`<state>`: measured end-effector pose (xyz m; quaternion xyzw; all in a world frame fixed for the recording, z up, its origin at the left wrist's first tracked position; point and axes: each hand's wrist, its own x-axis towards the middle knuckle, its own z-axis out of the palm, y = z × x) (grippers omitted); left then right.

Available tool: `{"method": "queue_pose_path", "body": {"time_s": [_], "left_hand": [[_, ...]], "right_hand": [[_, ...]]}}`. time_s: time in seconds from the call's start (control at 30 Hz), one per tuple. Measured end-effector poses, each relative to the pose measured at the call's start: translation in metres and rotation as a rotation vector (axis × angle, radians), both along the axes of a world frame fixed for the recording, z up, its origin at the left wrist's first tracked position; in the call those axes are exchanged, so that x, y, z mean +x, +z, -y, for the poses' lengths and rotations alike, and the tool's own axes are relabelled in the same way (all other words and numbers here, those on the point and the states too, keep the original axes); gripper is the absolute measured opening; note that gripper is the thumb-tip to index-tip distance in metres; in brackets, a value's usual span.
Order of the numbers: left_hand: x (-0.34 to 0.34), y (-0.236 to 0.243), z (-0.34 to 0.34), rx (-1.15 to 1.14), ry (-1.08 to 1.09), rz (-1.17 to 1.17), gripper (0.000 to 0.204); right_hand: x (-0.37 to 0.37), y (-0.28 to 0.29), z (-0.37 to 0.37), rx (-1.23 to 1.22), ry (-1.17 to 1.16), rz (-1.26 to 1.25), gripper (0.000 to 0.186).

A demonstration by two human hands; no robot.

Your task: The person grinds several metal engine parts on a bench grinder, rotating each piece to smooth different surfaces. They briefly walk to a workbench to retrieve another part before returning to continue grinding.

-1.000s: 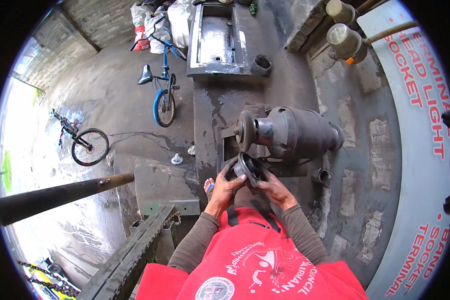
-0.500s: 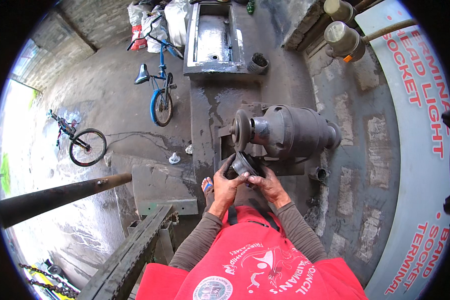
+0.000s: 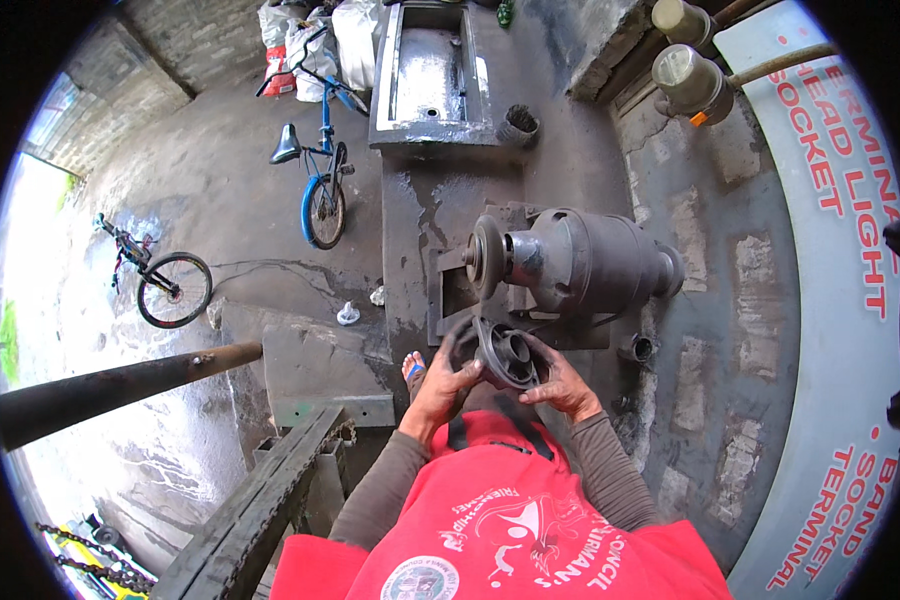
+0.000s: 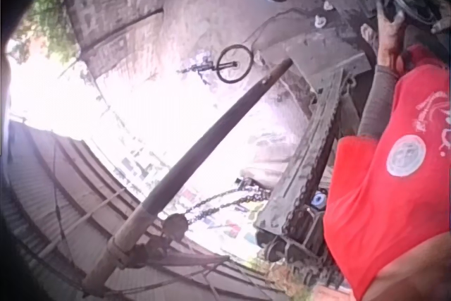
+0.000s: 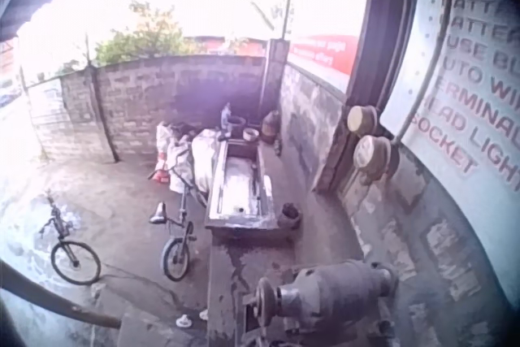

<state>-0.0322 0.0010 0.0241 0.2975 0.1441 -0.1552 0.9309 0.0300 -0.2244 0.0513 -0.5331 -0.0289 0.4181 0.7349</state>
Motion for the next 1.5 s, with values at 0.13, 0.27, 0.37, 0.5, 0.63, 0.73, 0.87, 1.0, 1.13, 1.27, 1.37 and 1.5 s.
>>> {"method": "queue_pose_path", "body": {"time_s": [0.13, 0.27, 0.37, 0.5, 0.63, 0.73, 0.87, 1.0, 1.13, 1.27, 1.37, 1.5], "left_hand": [[0.005, -0.016, 0.012, -0.186, -0.019, -0.072, 0.079], [0.023, -0.019, 0.023, -0.049, 0.098, -0.084, 0.069], [0.034, -0.012, 0.023, 0.058, 0.182, -0.129, 0.064], [0.041, -0.002, 0.016, 0.261, 0.170, -0.166, 0.061], [0.042, 0.002, 0.017, 0.317, 0.168, -0.151, 0.064], [0.040, 0.005, 0.019, 0.363, 0.162, -0.140, 0.066], [0.031, 0.014, 0.016, 0.578, 0.112, -0.073, 0.075], [0.024, 0.020, 0.019, 0.565, 0.106, -0.023, 0.075], [0.025, 0.016, 0.034, 0.386, 0.057, 0.123, 0.068], [0.022, -0.002, 0.040, 0.166, -0.036, 0.071, 0.064], [0.012, -0.021, 0.035, -0.258, 0.009, -0.166, 0.048], [0.026, -0.044, 0.036, -0.245, 0.116, -0.193, 0.050]], "right_hand": [[-0.003, -0.003, 0.002, -0.123, -0.045, 0.068, 0.107], [0.004, -0.016, -0.013, -0.228, -0.150, 0.137, 0.081], [0.011, -0.023, -0.027, -0.296, -0.193, 0.114, 0.063], [0.013, -0.024, -0.038, -0.179, -0.273, -0.072, 0.062], [0.014, -0.018, -0.035, -0.189, -0.264, -0.070, 0.064], [0.013, -0.018, -0.031, -0.186, -0.257, -0.031, 0.066], [0.011, -0.020, -0.029, -0.121, -0.251, -0.036, 0.070], [0.005, -0.014, -0.025, -0.035, -0.248, 0.003, 0.080], [-0.008, 0.006, -0.011, 0.033, -0.352, 0.029, 0.087], [-0.017, 0.019, -0.001, -0.265, -0.356, 0.240, 0.088], [-0.021, 0.017, -0.015, -0.598, -0.315, 0.529, 0.089], [-0.010, 0.015, -0.042, -0.804, -0.288, 0.561, 0.089]]}}
